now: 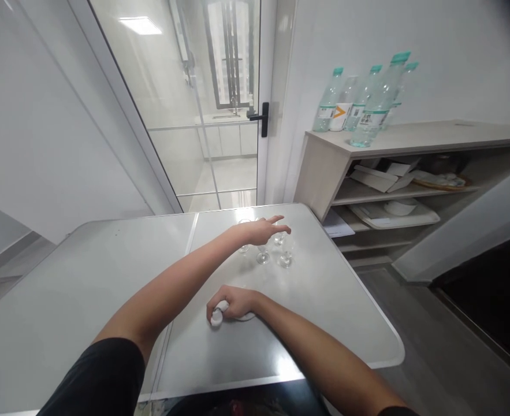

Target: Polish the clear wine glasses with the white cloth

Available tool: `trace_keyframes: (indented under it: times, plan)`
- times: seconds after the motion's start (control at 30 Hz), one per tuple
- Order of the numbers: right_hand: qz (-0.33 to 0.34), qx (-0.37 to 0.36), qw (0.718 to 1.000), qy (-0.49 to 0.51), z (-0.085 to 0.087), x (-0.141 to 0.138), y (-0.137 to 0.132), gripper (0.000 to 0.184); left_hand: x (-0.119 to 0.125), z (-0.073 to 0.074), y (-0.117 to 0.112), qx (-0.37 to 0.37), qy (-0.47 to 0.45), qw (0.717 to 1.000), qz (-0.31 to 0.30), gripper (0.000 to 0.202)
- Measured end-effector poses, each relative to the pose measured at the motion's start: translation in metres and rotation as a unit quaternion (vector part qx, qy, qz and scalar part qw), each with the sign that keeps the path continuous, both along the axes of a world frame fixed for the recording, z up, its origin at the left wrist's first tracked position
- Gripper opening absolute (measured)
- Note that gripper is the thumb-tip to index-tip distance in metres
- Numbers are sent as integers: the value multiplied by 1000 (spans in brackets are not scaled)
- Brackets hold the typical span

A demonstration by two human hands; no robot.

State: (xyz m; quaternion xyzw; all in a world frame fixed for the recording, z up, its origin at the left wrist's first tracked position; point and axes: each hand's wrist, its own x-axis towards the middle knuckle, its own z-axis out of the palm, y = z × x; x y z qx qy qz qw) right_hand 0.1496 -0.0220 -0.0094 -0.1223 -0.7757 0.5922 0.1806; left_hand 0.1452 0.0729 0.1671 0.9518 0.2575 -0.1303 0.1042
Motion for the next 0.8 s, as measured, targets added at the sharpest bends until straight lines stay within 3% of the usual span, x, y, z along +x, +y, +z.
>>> trace_keyframes:
  times: [0.13,0.3,0.43,0.57,0.8]
  plan:
    - [5,8,1000,12,4,0,-1,39,3,2,2,-12,-13,1000,-18,91]
    - [-2,6,1000,1,7,0,-3,39,5,3,0,-18,52,998,-35,93]
    - [-4,7,1000,2,5,0,-2,37,9,-1,2,14,62,996,-56,78]
    - [-5,-1,1000,-5,5,-1,-2,36,8,-10,11,44,10,997,-64,62]
    - [-10,-9,1000,-9,1,-2,-2,39,-7,-18,24,29,-59,997,-36,50]
